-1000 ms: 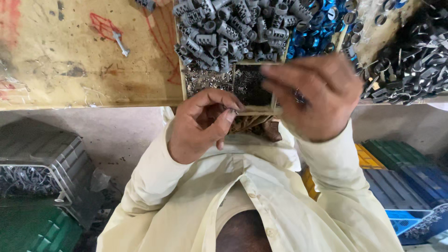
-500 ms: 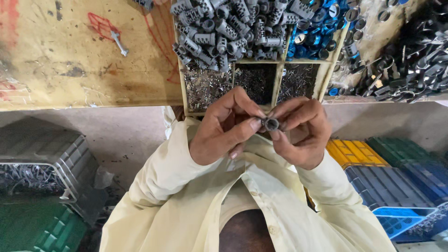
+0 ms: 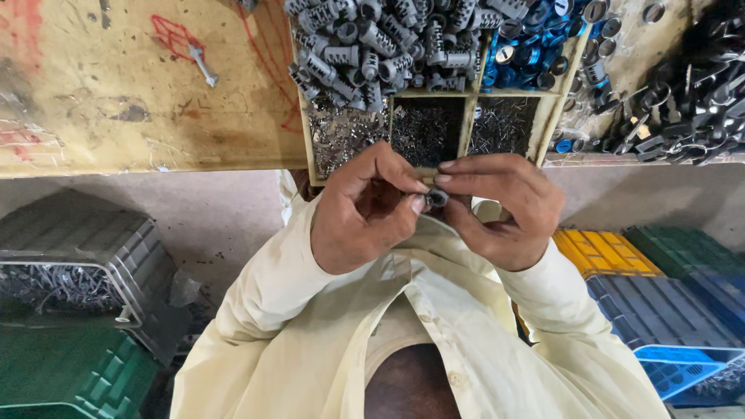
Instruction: The person repeatedly picks small metal fasteners and blue plastic caps from a compartmentalized tray and assembles them by hand. The person handles each unit one at a time, inserting the fastener into the cap and setting the assembled piece aside.
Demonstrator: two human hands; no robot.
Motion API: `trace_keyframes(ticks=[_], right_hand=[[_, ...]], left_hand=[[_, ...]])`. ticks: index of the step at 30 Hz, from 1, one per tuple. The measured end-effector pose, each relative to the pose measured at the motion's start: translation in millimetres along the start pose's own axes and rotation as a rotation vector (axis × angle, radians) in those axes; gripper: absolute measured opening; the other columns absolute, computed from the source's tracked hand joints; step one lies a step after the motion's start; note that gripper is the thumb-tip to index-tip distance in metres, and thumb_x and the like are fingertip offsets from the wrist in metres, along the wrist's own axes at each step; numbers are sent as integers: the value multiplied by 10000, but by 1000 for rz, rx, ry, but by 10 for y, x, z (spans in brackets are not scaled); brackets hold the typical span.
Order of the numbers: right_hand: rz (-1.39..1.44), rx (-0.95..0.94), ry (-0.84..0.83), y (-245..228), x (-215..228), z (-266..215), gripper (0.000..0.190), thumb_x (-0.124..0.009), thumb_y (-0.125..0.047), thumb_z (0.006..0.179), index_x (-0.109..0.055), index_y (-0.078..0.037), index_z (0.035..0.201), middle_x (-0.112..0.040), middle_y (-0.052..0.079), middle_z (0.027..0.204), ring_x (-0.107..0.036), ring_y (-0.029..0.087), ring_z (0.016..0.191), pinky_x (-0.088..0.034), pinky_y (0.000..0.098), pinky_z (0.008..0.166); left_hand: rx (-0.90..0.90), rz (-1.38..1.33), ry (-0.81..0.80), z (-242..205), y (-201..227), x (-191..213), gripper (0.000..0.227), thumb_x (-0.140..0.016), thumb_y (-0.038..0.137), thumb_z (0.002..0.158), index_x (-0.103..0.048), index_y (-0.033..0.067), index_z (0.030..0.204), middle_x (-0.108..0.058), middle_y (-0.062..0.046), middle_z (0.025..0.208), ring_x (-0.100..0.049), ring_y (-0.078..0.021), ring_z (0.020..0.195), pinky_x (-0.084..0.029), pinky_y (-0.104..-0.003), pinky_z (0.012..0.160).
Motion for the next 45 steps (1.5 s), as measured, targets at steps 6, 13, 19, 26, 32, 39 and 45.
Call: trace_keyframes(ticks=[6, 13, 19, 26, 32, 39, 45], right_hand=[[-153, 98, -40, -157, 33, 117, 312, -848, 67, 848, -763, -101, 1096, -736, 76, 1087, -759, 221, 963, -626, 304, 786], [-111, 103, -115, -165, 56, 195, 321, -848, 58, 863, -778, -103, 1131, -736, 68, 1092, -756, 215, 954, -629, 294, 776], [-61, 20, -121, -50, 28, 165, 350, -838, 72, 835, -778, -95, 1136, -743, 81, 1098, -758, 207, 971, -627, 302, 816], [-9, 2, -111, 0, -10, 134, 362, -833, 72, 836, -772, -96, 1151, -729, 90, 1113, -759, 204, 1001, -637, 272, 797], [-105, 106, -97, -161, 9, 170, 341, -859, 67, 865, -774, -92, 1154, -728, 83, 1092, -759, 214, 1002, -637, 294, 815], [-228, -45, 11, -51, 26, 18, 441, -903, -12, 794, -685, -108, 1165, -679, 106, 1022, -699, 249, 835, -557, 348, 703], [-214, 125, 135, -106, 29, -175, 526, -952, -143, 747, -617, -123, 1152, -605, 114, 964, -677, 229, 779, -533, 326, 620]], left_hand=[[37, 83, 81, 4, -60, 60, 261, -668, -88, 933, -477, 70, 1015, -461, 62, 889, -400, 4, 769, -349, -182, 661], [48, 89, 75, 50, -60, 97, 276, -678, -75, 910, -472, 85, 998, -498, 70, 878, -441, 14, 774, -377, -175, 667], [89, 192, 112, 36, -48, 136, 263, -701, -52, 903, -487, 81, 977, -506, 75, 844, -415, 22, 732, -352, -170, 628], [82, 150, 71, 42, -27, 154, 229, -686, -55, 903, -519, 72, 996, -571, 64, 896, -469, 18, 781, -404, -178, 677], [79, 213, 143, 69, -3, 126, 249, -705, -30, 877, -499, 84, 960, -489, 86, 836, -414, 37, 730, -348, -157, 625], [-517, 1072, 253, -100, 494, -323, 298, -789, 21, 948, -634, 48, 1200, -590, -52, 1040, -650, -139, 822, -536, -272, 665], [-286, 576, 56, -28, 323, -258, 291, -773, -4, 947, -703, 105, 1208, -577, -86, 1255, -660, -123, 930, -583, -294, 817]])
Point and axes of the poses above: each hand's wrist, its own z-axis towards the middle knuckle, its own x-axis out of the back of the hand, y = z × x, the point moved 6 cm from there along z, towards the middle knuckle
